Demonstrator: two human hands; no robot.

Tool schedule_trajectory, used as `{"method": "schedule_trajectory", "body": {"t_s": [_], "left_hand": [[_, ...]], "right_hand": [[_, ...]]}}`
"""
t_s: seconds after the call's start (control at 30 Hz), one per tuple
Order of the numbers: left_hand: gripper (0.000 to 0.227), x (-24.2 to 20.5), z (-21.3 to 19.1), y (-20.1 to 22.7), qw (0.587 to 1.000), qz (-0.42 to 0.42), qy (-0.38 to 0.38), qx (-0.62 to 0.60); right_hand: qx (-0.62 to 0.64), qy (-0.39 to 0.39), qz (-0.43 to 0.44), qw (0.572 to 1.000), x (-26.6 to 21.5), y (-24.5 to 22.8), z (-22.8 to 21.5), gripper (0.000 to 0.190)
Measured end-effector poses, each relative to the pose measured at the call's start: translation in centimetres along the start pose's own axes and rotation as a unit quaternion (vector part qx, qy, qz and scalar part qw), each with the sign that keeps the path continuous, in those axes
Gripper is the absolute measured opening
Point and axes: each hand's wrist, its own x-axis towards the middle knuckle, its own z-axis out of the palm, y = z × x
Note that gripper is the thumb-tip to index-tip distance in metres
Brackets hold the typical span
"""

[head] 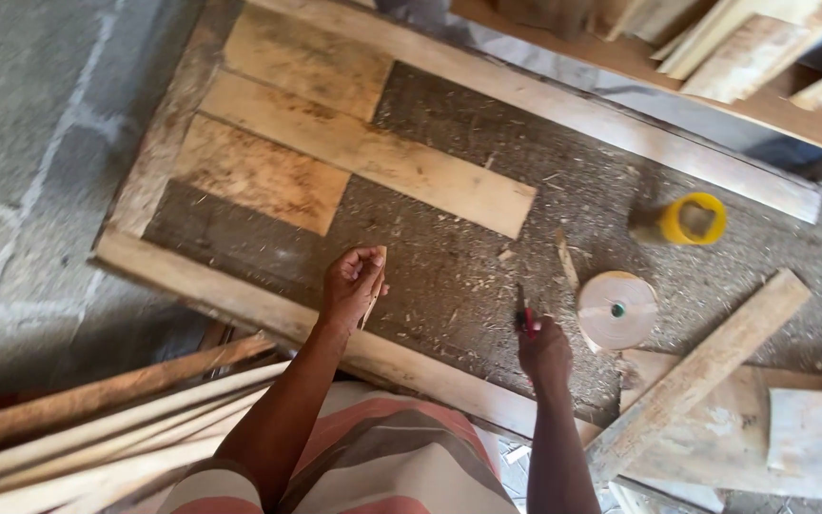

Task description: Fitting and cutting wooden planks on a workbench to assemble a structure.

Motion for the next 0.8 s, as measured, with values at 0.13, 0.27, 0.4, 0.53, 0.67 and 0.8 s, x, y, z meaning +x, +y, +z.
{"method": "schedule_trajectory", "body": {"t_s": [0.13,0.27,0.4,0.53,0.67,0.8], "left_hand": [[0.017,-1.7,-3.8,1.2,0.999,0.002,0.015,-0.042],[0.025,-3.1,-7.7,2.0,0.997,-0.006,0.066,-0.036],[0.021,-3.2,-12.6,1.5,0.994,0.009,0.080,-0.078],[0.018,-3.0,-17.7,1.7,0.996,0.003,0.075,-0.044],[0.015,-2.4,-23.1,3.0,0.998,0.016,0.053,0.017],[0.017,-1.4,-28.3,3.5,0.995,0.012,0.075,0.057]], "right_hand": [[-0.007,0.021,-0.021,1.000,0.9,0.9,1.1,0.035],[0.110,0.068,-0.124,0.984,2.4,0.9,2.7,0.029],[0.176,0.084,-0.207,0.959,1.5,-5.6,2.7,0.024],[0.206,-0.033,-0.226,0.951,1.0,-14.6,4.4,0.021],[0.188,-0.107,-0.298,0.930,-3.0,-28.3,4.7,0.018],[0.213,-0.170,-0.377,0.885,-4.4,-38.5,8.4,0.016]]}}
